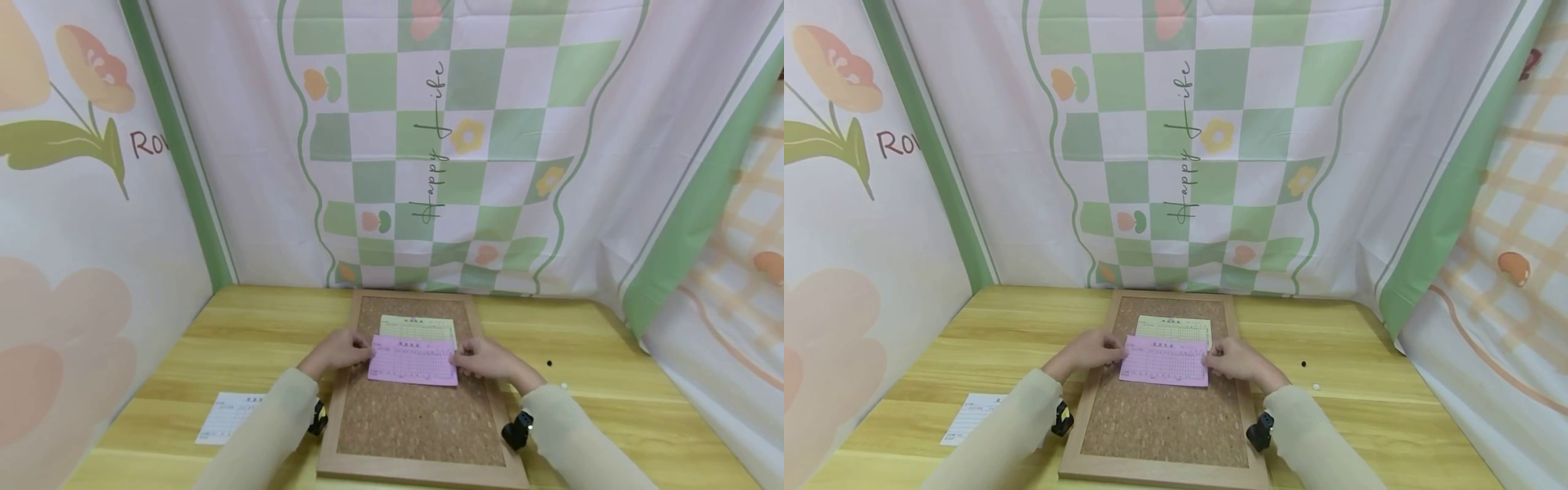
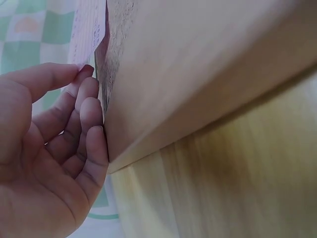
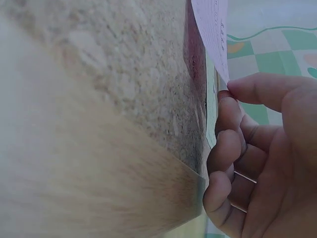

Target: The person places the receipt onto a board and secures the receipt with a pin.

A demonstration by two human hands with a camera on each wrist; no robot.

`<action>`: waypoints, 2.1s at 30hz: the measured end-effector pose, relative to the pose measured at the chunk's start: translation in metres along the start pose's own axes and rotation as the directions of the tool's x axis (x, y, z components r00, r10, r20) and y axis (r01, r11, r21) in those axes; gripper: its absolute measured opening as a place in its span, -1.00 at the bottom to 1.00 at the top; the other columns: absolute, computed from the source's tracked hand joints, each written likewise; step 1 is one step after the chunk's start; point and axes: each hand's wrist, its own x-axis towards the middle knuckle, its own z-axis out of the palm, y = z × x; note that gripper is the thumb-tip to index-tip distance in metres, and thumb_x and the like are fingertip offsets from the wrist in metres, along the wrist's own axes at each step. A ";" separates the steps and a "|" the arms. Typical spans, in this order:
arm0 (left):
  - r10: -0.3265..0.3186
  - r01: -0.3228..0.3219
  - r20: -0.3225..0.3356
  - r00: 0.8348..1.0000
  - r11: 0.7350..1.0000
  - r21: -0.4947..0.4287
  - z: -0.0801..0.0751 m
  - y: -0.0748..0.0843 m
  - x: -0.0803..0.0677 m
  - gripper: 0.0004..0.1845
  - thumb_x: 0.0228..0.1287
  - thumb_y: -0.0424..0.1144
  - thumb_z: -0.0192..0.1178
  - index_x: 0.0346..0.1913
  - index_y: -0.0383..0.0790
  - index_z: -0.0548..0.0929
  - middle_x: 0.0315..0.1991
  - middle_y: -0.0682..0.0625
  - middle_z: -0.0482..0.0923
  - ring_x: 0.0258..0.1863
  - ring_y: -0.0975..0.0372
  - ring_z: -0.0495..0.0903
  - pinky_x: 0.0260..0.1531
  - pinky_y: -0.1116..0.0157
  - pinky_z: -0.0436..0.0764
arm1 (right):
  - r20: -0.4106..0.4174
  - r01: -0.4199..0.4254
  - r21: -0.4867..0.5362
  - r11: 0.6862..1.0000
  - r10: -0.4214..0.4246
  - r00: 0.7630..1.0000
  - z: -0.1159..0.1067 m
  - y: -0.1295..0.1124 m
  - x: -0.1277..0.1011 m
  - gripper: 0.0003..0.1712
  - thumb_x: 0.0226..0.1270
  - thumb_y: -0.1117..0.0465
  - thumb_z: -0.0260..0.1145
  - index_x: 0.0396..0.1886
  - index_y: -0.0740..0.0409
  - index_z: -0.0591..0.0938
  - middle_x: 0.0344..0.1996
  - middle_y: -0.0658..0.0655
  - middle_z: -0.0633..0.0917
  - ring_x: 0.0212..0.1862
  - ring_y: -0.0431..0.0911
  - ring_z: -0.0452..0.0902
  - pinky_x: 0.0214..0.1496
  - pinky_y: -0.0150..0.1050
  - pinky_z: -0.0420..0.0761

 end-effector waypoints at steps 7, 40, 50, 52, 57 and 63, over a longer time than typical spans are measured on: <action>-0.010 0.010 -0.005 1.000 1.000 0.017 0.003 -0.001 0.004 -0.84 0.35 -0.23 0.28 -0.30 -0.26 0.75 -0.43 0.03 0.63 -0.47 0.24 0.56 -0.49 0.35 0.55 | 0.014 -0.026 -0.020 0.999 0.026 1.000 0.001 0.001 -0.001 -0.69 0.46 0.17 0.25 -0.51 0.20 0.56 -0.63 -0.02 0.51 -0.58 -0.20 0.32 -0.57 -0.37 0.29; -0.104 0.102 0.019 0.994 0.991 0.083 0.007 0.002 0.004 -0.75 0.32 -0.11 0.33 -0.47 -0.17 0.74 -0.47 0.06 0.60 -0.62 0.28 0.35 -0.61 0.36 0.33 | 0.011 -0.103 -0.082 0.991 0.104 0.994 0.001 0.001 -0.002 -0.64 0.42 0.17 0.28 -0.61 0.17 0.55 -0.69 0.00 0.50 -0.64 -0.18 0.29 -0.58 -0.33 0.28; -0.123 0.122 0.011 0.992 0.990 0.075 0.009 0.000 0.008 -0.71 0.24 -0.10 0.38 -0.56 -0.18 0.69 -0.60 0.05 0.56 -0.67 0.29 0.29 -0.66 0.36 0.26 | 0.018 -0.106 -0.064 0.992 0.107 0.994 0.002 0.000 -0.003 -0.65 0.42 0.20 0.26 -0.60 0.18 0.53 -0.68 0.00 0.48 -0.63 -0.18 0.29 -0.58 -0.32 0.28; -0.124 0.123 0.008 0.992 0.990 0.074 0.009 0.000 0.009 -0.72 0.24 -0.10 0.39 -0.55 -0.17 0.70 -0.58 0.05 0.59 -0.66 0.28 0.31 -0.66 0.35 0.28 | 0.019 -0.107 -0.061 0.992 0.109 0.994 0.002 0.000 -0.003 -0.65 0.42 0.20 0.26 -0.60 0.18 0.53 -0.68 0.00 0.48 -0.63 -0.18 0.29 -0.59 -0.32 0.28; -0.135 0.134 0.003 0.991 0.988 0.074 0.009 0.000 0.008 -0.73 0.22 -0.09 0.41 -0.53 -0.16 0.69 -0.58 0.05 0.57 -0.64 0.27 0.34 -0.63 0.35 0.31 | 0.023 -0.110 -0.060 0.992 0.111 0.993 0.002 -0.001 -0.003 -0.64 0.42 0.20 0.26 -0.61 0.19 0.52 -0.69 0.00 0.48 -0.64 -0.18 0.28 -0.59 -0.32 0.27; -0.130 0.130 -0.002 0.992 0.989 0.068 0.009 0.002 0.006 -0.76 0.20 -0.12 0.43 -0.51 -0.15 0.66 -0.55 0.05 0.57 -0.59 0.26 0.38 -0.60 0.34 0.36 | 0.020 -0.117 -0.062 0.991 0.118 0.993 0.001 0.000 -0.002 -0.63 0.43 0.19 0.27 -0.62 0.19 0.52 -0.69 0.01 0.48 -0.63 -0.17 0.30 -0.58 -0.31 0.28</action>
